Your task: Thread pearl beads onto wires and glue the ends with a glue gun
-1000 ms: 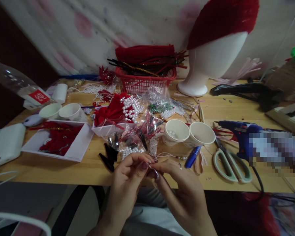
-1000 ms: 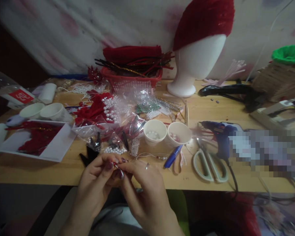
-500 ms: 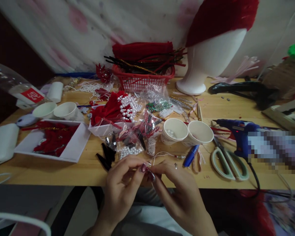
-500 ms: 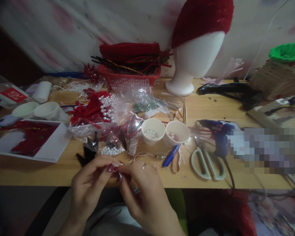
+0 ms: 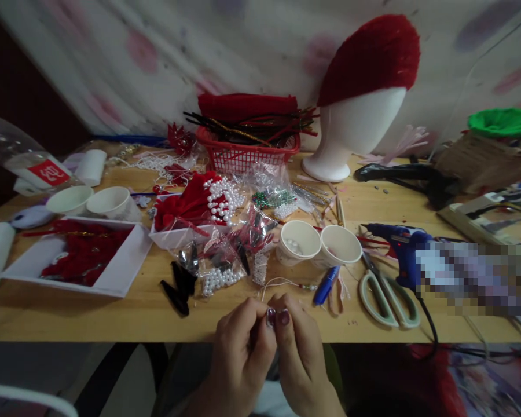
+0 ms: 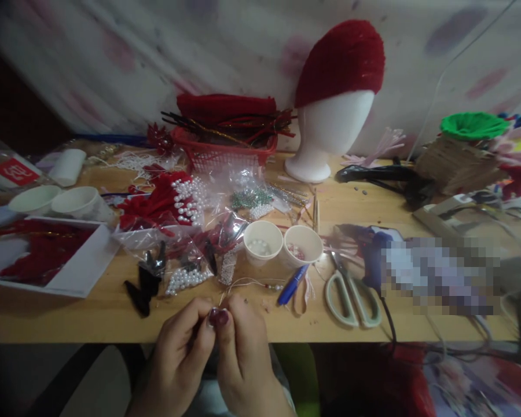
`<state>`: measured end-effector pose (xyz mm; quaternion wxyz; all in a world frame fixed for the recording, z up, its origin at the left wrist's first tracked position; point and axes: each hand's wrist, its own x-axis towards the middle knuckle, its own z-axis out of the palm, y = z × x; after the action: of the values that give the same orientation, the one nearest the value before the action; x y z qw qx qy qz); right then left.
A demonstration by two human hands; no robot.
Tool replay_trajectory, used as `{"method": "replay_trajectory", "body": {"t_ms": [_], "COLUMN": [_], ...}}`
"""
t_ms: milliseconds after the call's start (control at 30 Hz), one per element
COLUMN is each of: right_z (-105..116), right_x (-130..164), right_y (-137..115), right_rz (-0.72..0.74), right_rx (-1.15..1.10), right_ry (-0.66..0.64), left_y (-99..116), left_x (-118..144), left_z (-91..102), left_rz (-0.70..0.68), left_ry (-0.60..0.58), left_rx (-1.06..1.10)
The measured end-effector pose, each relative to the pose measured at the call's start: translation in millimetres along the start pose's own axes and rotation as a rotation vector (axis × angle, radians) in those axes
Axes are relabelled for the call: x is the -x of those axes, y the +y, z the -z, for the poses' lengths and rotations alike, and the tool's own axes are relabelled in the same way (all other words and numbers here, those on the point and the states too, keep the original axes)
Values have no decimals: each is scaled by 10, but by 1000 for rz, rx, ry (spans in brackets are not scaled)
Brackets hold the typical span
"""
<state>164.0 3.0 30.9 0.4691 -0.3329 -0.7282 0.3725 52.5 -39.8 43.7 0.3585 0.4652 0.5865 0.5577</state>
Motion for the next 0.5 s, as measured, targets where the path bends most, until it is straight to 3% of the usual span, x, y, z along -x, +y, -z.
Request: {"method": "replay_trajectory", "body": {"t_ms": [100, 233, 367, 500], "right_z": [-6, 41, 74, 112], "right_x": [43, 79, 87, 38], "right_y": [16, 38, 65, 25], "right_rz": [13, -26, -31, -10], "right_rx": [-7, -79, -141, -65], "right_ry": [68, 26, 0, -45], "left_y": [-8, 23, 66, 71], "left_x": [15, 4, 17, 10], "left_z": [-61, -119, -168, -139], "left_rz": [-9, 2, 129, 294], "left_ry": [10, -18, 10, 16], "left_rx": [35, 131, 304, 358]}}
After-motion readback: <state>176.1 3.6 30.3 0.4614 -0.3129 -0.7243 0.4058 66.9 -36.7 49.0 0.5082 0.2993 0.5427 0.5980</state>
